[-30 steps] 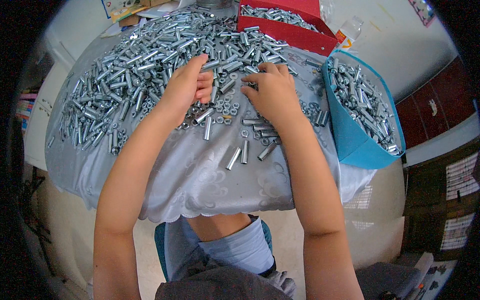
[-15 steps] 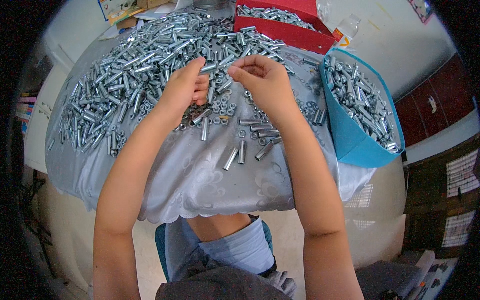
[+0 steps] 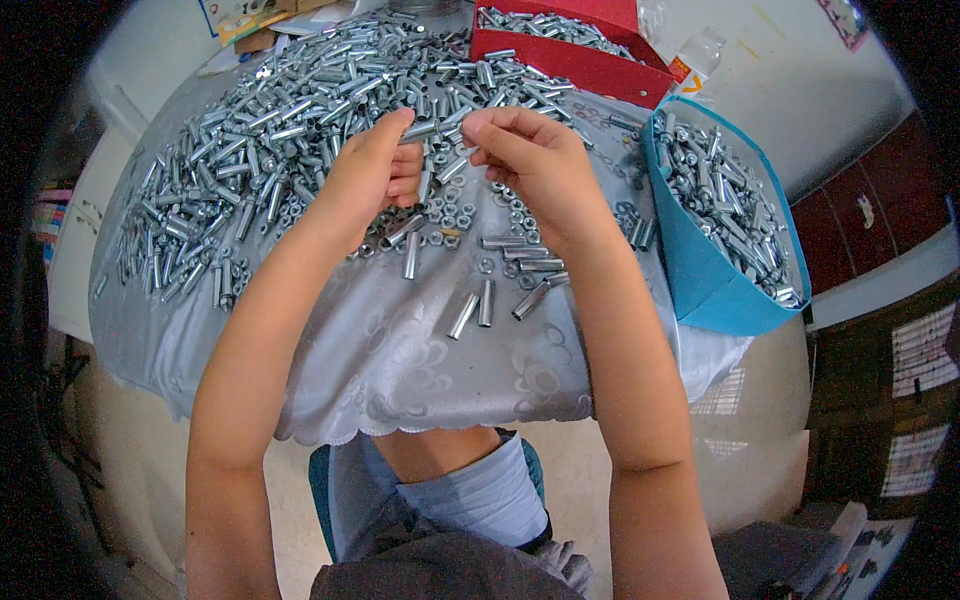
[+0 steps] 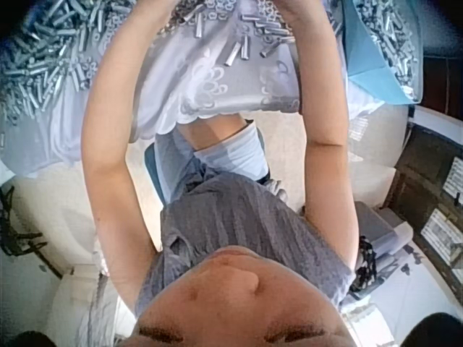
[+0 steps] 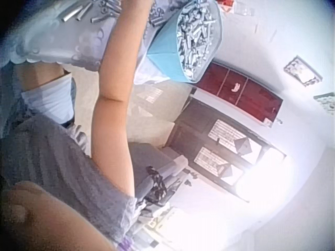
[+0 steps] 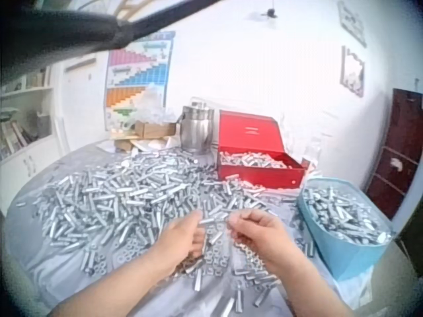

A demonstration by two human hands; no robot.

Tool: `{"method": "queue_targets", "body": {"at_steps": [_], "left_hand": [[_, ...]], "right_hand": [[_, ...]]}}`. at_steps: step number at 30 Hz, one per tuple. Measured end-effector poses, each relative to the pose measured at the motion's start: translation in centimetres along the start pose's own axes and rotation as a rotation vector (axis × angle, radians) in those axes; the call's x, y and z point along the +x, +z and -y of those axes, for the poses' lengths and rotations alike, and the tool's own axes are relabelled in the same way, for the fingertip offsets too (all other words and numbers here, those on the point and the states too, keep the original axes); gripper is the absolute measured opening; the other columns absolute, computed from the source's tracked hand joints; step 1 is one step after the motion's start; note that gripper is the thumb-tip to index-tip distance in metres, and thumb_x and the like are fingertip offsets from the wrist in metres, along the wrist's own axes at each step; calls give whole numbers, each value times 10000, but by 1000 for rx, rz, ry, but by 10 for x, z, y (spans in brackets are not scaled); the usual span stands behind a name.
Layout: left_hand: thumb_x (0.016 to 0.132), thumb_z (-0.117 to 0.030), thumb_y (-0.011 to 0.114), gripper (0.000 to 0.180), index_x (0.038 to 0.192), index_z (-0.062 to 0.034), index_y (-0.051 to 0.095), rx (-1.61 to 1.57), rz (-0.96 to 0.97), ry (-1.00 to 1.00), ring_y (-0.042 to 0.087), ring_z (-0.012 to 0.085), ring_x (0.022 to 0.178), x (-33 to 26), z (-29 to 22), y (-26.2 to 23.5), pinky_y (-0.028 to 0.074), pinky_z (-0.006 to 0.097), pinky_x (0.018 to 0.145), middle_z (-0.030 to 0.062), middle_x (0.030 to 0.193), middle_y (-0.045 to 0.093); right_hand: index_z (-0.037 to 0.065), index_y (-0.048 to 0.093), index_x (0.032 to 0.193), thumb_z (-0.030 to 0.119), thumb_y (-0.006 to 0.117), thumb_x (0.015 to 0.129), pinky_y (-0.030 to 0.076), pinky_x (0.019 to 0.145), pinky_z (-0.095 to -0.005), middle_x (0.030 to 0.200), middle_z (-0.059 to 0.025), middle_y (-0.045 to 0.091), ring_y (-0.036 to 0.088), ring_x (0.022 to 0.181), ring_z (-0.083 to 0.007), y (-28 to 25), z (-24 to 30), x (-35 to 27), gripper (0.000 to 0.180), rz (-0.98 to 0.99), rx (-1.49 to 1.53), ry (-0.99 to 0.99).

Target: The person sits at a table covered with a large pile of metal bolts and washers. They repeatedly pick up a bolt and a washer, thread the washer onto the bolt, and place the assembled unit into a blue plastic bin on the right. The task continues consistently throughout the clip.

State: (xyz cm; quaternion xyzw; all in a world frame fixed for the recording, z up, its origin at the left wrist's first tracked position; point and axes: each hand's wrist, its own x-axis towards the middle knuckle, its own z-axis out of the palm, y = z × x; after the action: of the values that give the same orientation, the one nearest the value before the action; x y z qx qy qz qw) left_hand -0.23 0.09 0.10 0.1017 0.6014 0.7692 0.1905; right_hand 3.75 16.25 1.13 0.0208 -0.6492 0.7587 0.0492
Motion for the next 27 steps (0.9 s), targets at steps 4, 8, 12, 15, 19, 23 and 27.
{"method": "queue_targets", "body": {"at_steps": [4,8,12,15,19,23,27], "left_hand": [[858,-418,434,432,553,-159,271,24,76,-8,268,66,424,2,1,-3,279,232,450,-55,512,271],[865,-421,416,441,545,-159,264,30,132,-11,267,67,420,0,-1,-3,278,229,452,-55,498,264],[871,-418,408,440,545,-159,264,8,165,8,265,68,420,3,1,-5,276,231,452,-54,494,262],[871,-419,410,440,546,-159,268,8,134,12,264,67,420,3,1,-4,274,233,452,-53,496,265],[866,-426,424,443,547,-157,273,50,78,47,263,66,424,2,3,-4,269,236,451,-51,500,268],[859,-433,439,450,544,-157,272,82,50,67,261,67,427,2,2,-2,258,236,450,-51,498,263],[855,-429,449,447,544,-161,271,70,80,29,259,71,425,3,3,-5,252,229,451,-54,498,261]], "right_hand": [[52,613,912,173,618,805,414,622,-183,776,12,591,535,697,-59,0,-1,0,161,45,19,20],[56,612,915,183,622,806,416,625,-183,774,13,588,533,698,-56,-1,-1,0,168,42,46,50],[51,617,906,203,636,797,419,621,-186,758,8,590,538,682,-60,2,0,-1,188,19,28,51],[30,623,880,212,650,785,419,612,-189,741,-5,598,540,671,-63,4,-2,0,206,-36,-130,-44],[-3,625,851,202,654,779,413,586,-193,727,-21,608,536,651,-66,11,-5,-1,220,-80,-317,-212],[-11,626,846,185,649,779,408,572,-199,718,-19,609,530,636,-68,12,-8,-3,208,-76,-402,-327],[-7,627,846,191,632,789,409,586,-204,714,-23,611,530,649,-64,10,-8,-4,206,-82,-515,-425]]}}
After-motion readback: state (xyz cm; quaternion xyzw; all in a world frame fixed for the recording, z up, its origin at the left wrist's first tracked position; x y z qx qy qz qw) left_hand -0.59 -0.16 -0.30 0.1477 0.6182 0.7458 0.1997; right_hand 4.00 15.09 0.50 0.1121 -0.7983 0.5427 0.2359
